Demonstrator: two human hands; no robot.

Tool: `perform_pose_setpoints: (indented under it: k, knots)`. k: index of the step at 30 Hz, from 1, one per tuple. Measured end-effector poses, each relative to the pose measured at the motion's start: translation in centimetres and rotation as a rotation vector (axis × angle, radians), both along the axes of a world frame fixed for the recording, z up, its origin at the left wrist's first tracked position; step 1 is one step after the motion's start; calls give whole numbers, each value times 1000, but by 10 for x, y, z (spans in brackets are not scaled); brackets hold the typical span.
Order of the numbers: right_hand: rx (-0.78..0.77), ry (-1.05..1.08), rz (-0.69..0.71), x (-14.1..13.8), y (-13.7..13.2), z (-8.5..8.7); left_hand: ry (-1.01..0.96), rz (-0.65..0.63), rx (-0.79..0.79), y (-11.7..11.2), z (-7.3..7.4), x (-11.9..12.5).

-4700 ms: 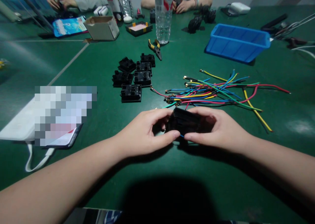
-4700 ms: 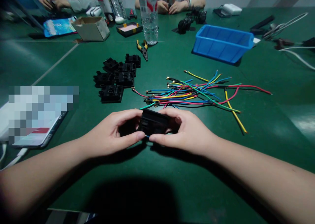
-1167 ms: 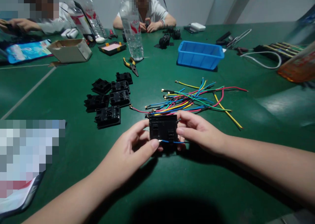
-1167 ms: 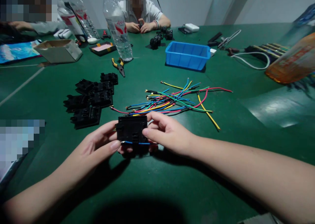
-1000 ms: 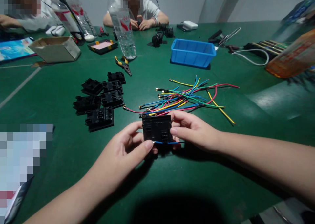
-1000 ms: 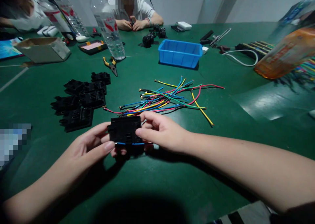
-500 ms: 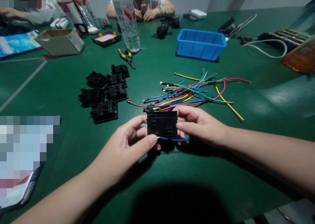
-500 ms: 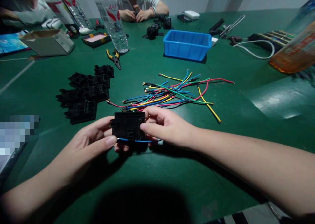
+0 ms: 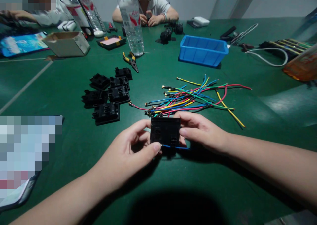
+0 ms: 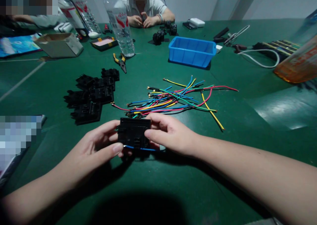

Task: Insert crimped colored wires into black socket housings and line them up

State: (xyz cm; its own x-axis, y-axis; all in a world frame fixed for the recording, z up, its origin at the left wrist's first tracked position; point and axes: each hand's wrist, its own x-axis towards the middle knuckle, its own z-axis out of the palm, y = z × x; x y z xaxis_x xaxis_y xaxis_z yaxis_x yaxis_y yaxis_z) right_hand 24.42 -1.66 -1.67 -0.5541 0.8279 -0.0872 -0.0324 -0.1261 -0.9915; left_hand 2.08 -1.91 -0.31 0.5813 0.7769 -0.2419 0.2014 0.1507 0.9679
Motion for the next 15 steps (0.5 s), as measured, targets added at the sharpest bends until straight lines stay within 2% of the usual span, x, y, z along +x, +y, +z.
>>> perform_pose_setpoints:
  k: [6,11,15]
  knots:
    - [-13,-52,-2,-1,-2,4,19,-40,92,0,-2,0]
    - [-20,-63,-69,-1,-3,0,-81,-63,25,1,3,1]
    - [-28,-78,-43,-1,-4,-1,-129,-51,-34,1,4,1]
